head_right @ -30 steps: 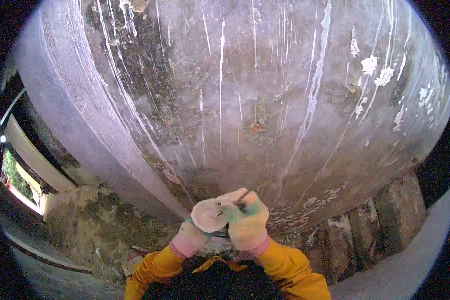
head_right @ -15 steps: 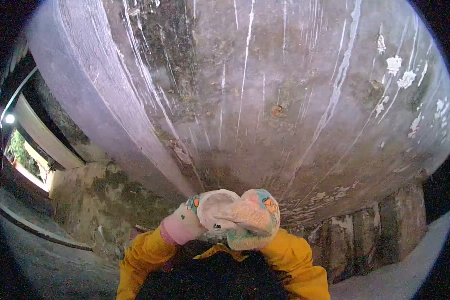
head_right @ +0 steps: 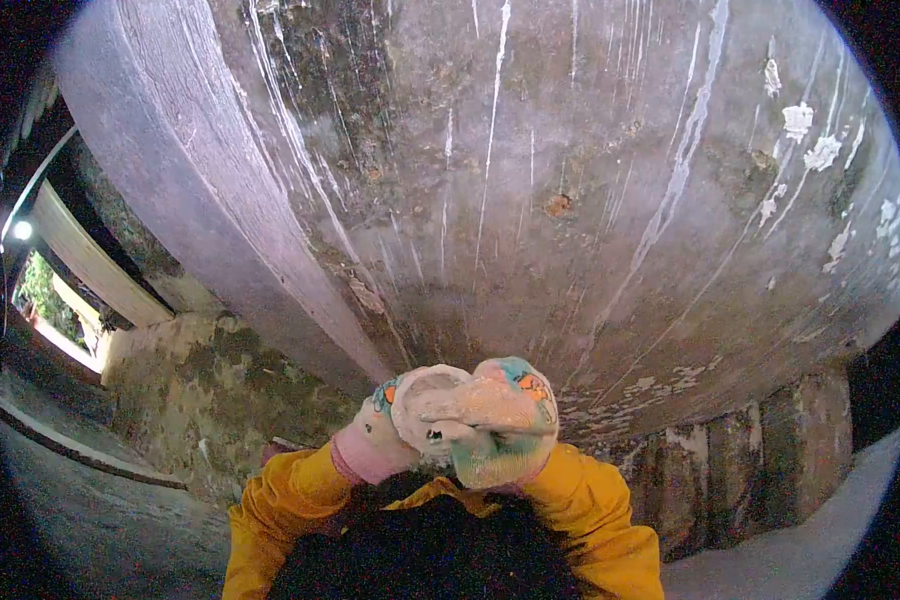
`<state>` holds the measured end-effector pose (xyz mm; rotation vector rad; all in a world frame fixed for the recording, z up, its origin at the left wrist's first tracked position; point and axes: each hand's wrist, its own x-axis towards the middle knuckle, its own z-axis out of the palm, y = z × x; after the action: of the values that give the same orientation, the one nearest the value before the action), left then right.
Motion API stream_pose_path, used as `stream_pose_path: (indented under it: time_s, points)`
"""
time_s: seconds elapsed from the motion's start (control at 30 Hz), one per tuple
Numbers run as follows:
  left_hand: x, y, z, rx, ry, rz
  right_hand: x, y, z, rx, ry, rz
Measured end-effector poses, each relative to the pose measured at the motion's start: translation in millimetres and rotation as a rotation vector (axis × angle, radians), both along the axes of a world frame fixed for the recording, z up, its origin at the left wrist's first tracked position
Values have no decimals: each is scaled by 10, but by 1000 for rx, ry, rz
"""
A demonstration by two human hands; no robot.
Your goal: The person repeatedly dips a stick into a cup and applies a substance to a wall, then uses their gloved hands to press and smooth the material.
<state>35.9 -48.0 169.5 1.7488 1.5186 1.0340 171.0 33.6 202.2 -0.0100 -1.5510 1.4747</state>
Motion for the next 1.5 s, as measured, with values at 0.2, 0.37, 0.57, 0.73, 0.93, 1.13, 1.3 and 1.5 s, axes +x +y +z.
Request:
stream_pose_path:
  time_s: [0.2, 0.37, 0.57, 0.73, 0.93, 1.13, 1.3, 1.5]
  points:
    - [-18, 5, 28, 194, 175, -11, -34, -11, 40, 118, -38, -102]
    - [-27, 32, 41, 143, 177, -57, -63, 59, 82, 182, 7, -86]
    - [-14, 159, -318, 170, -184, -85, -125, -3, 125, 163, 41, -215]
    - [-50, 98, -381, 63, -280, -107, 66, -32, 407, 522, -57, -325]
    - [55, -22, -280, -54, -1072, -67, 93, -68, 322, 275, -56, -536]
    - [20, -27, -105, 65, -403, -94, -172, -20, 218, 344, 86, -748]
    - [-15, -35, -341, -83, -1503, -185, -217, -111, 395, 115, 261, -797]
    - [-65, -62, -297, -199, -1811, -247, -380, 29, 141, 127, 116, -846]
